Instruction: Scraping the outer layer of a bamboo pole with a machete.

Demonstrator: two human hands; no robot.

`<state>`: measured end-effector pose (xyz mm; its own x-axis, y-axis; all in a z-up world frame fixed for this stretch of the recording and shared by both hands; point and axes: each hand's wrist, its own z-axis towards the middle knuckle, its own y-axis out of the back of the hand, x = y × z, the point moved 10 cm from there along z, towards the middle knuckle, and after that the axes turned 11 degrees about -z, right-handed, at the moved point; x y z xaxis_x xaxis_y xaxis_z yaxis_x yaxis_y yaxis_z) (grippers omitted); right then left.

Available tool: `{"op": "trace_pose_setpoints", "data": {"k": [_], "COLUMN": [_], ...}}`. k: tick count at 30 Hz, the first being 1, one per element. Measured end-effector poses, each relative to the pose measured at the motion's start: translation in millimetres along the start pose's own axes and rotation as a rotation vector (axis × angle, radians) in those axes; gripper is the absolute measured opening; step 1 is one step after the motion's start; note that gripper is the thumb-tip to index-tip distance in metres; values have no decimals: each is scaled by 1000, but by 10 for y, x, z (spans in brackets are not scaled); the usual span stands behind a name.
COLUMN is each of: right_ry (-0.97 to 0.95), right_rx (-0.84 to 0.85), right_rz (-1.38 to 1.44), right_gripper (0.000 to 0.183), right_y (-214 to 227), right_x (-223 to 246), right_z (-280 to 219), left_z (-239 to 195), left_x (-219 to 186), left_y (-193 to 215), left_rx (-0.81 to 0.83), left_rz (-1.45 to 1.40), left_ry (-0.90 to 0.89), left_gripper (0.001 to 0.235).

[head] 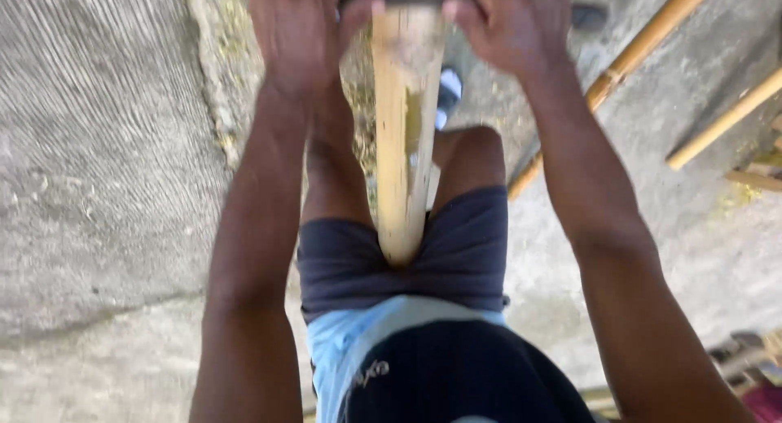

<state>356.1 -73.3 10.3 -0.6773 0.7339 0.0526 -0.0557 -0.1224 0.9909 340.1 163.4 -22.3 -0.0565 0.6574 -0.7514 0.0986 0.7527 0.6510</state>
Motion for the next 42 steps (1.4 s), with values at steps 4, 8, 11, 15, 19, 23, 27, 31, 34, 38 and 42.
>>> {"op": "trace_pose_setpoints", "data": {"k": [4,8,11,15,19,23,27,31,34,38,42], "right_ry": [2,-44,-49,-82,-171,-213,-214,-274,-311,-313,-251], "right_rx": [-26,23,-26,34,-14,53,13,1,52,25,-55], "right_rz": [18,71,69,59,123,153,160,277,292,257,182], "right_gripper": [62,69,66,63,63,59,55,52,54,58,60], "right_y": [-48,-139,-32,-216,-254,-413,-383,-308,-453,-276,-43], "right_x": [-12,-57,26,-96,-132,-166,-284,-128,-122,-261,-93], "right_z": [146,88,-75,13,-187,-349,-198,-445,-585,-282,-326], "left_z": [-189,-76,-362,-190,-152,-225,135,44,-77,66,-78], "left_x": [-315,-125,-421,-323,-500,-561,-620,-761,-597,-718,-717], "left_y": [253,111,168,71,119,-56,60,74,-86,61,141], "left_rx": [-240,-214,-298,-162,-219,-70,-183,-113,-34,-118,-179], "left_rz": [278,101,305,258,202,403,343,349,293,246,272], "left_ry": [-336,-396,-343,-319,-370,-313,-397,-335,-305,-445,-503], "left_gripper": [67,63,66,63,57,61,53,52,51,45,50]}}
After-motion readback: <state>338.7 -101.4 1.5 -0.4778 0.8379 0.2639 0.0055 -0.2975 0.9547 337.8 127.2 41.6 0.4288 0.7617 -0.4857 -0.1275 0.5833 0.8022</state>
